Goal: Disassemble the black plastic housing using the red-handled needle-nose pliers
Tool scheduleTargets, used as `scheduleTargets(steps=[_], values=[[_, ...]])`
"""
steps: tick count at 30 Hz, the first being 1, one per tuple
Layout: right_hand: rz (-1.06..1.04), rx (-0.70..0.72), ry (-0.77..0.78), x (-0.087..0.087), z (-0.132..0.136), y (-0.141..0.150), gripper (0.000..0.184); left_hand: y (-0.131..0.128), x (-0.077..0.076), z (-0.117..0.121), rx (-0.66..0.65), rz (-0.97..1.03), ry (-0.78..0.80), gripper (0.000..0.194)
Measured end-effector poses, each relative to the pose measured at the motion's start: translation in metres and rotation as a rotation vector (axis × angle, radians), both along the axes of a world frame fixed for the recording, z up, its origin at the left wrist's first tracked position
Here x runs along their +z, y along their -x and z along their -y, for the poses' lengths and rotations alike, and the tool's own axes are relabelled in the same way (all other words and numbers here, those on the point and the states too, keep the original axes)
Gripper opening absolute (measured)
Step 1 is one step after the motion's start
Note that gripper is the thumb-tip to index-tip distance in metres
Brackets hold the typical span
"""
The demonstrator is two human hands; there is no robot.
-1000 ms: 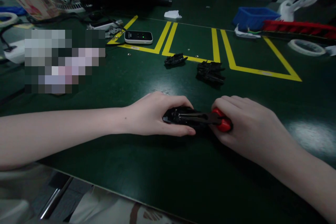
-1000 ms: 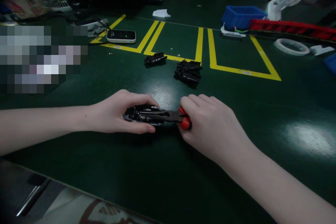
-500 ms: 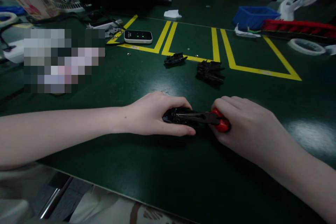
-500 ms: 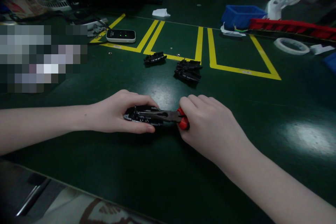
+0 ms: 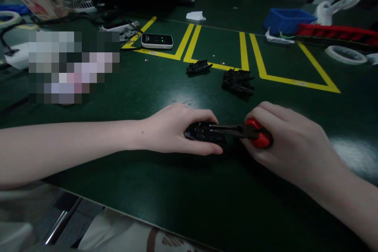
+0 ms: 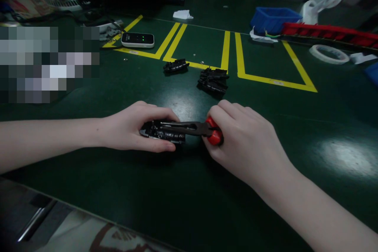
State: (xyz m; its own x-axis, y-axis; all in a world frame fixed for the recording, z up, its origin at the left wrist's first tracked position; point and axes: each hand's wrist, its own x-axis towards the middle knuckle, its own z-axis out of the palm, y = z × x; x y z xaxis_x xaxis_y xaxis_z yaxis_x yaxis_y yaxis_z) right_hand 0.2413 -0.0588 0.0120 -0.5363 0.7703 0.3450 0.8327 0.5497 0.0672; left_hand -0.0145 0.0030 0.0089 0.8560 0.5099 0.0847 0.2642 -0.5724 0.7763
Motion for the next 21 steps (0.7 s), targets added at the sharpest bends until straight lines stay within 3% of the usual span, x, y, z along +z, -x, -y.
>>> scheduleTargets(steps=[21], values=[[0.003,0.024,0.077,-0.0033,0.0029,0.009,0.007,0.0002,-0.0028,-0.0014,-0.025,-0.062,-0.121,0.038]])
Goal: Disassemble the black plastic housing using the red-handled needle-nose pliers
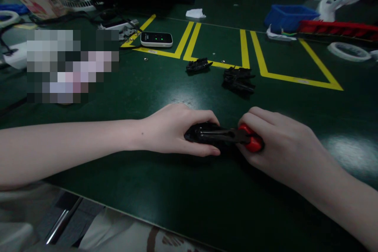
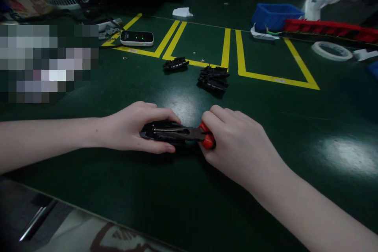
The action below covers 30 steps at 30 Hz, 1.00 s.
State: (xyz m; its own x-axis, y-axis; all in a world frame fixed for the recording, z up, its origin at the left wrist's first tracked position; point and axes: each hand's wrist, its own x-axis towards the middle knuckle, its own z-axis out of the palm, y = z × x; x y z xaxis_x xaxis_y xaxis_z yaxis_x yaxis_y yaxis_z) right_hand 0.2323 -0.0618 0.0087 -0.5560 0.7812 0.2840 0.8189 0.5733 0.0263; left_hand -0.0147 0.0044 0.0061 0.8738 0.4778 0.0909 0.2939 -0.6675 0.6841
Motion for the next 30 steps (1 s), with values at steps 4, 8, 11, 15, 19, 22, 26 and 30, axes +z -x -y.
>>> scheduleTargets(steps=[4,8,11,15,19,22,26,30], values=[[0.007,-0.013,0.015,0.0,0.0001,-0.0001,0.008,0.0001,-0.0002,-0.0002,0.0,0.004,-0.02,0.039],[0.022,0.014,-0.035,0.0014,-0.0003,-0.0012,0.008,0.0002,-0.0003,0.0001,0.003,-0.003,-0.017,0.041],[0.034,0.009,-0.066,0.0021,-0.0011,-0.0017,0.008,-0.0001,0.0,0.0001,0.005,-0.007,-0.016,0.04],[0.037,0.016,-0.072,0.001,-0.002,-0.0014,0.008,-0.0003,0.0,-0.0004,0.004,-0.008,-0.005,0.04],[0.056,0.008,-0.065,-0.0002,-0.0021,-0.0015,0.008,0.0004,-0.0004,-0.0006,0.001,-0.007,-0.009,0.04],[0.055,0.018,-0.061,0.0004,-0.0023,-0.0012,0.009,0.0006,-0.0004,-0.0005,-0.005,0.001,-0.015,0.04],[0.043,0.011,-0.03,0.0009,-0.0021,0.0002,0.011,0.0,-0.0001,-0.0006,-0.003,-0.012,-0.021,0.039],[0.035,-0.001,0.006,-0.0001,-0.0013,0.0012,0.011,0.0,-0.0004,-0.0004,-0.002,-0.006,-0.018,0.04]])
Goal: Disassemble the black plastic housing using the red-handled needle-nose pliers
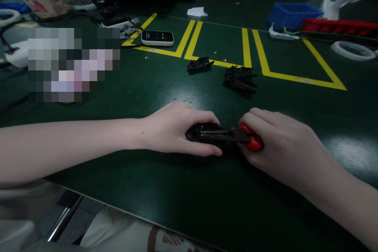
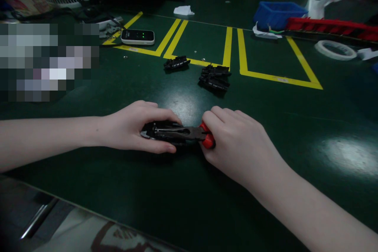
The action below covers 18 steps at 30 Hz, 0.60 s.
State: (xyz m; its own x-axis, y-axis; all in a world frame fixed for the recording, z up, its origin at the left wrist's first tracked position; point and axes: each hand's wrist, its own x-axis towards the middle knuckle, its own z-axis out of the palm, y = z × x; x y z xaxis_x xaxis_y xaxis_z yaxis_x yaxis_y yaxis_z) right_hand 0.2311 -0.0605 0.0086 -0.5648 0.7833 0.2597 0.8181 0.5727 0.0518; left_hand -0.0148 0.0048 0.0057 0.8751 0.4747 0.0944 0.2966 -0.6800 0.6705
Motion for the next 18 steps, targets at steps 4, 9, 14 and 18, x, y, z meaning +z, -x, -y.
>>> scheduleTargets(steps=[4,9,14,18], values=[[0.006,0.022,-0.027,-0.0001,-0.0002,-0.0003,0.009,0.001,-0.0001,0.0007,0.003,0.009,0.005,0.041],[0.04,0.066,-0.123,0.0001,-0.0013,-0.0012,0.009,0.0015,0.0005,0.0014,-0.009,-0.01,-0.003,0.043],[0.018,0.052,-0.083,-0.001,-0.0005,-0.0021,0.009,0.0015,0.0015,0.0011,-0.003,-0.006,0.017,0.043],[-0.016,0.037,-0.027,-0.0015,-0.0009,-0.0029,0.01,0.0013,0.0012,0.0006,-0.013,0.012,0.015,0.042]])
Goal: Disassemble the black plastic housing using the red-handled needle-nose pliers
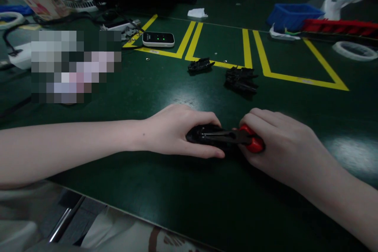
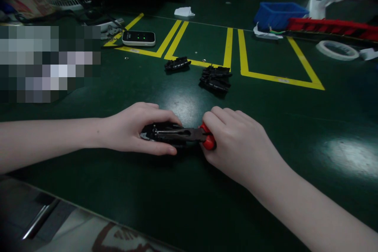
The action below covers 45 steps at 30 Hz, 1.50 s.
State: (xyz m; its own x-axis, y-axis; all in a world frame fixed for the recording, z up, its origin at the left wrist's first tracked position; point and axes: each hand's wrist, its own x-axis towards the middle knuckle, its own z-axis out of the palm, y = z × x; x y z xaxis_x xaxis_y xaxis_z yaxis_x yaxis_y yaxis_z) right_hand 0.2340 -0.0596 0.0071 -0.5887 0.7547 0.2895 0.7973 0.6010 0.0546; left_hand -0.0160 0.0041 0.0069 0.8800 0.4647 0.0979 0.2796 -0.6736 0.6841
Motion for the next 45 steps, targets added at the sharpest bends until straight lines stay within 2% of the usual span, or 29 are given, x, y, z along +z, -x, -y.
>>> scheduleTargets(steps=[10,24,35,45], values=[[-0.034,0.027,-0.008,-0.0016,-0.0025,0.0014,0.007,-0.0007,-0.0034,0.0007,0.018,0.054,-0.084,0.042],[-0.087,-0.1,0.166,-0.0008,-0.0026,0.0033,0.007,-0.0003,-0.0033,0.0006,0.028,0.074,-0.093,0.042],[-0.07,-0.012,0.058,-0.0025,-0.0024,0.0034,0.005,-0.001,-0.0019,0.0003,0.018,0.025,-0.023,0.041],[-0.065,0.013,-0.006,-0.0066,-0.0038,-0.0013,0.007,-0.001,0.0001,-0.0014,0.027,0.001,0.061,0.043]])
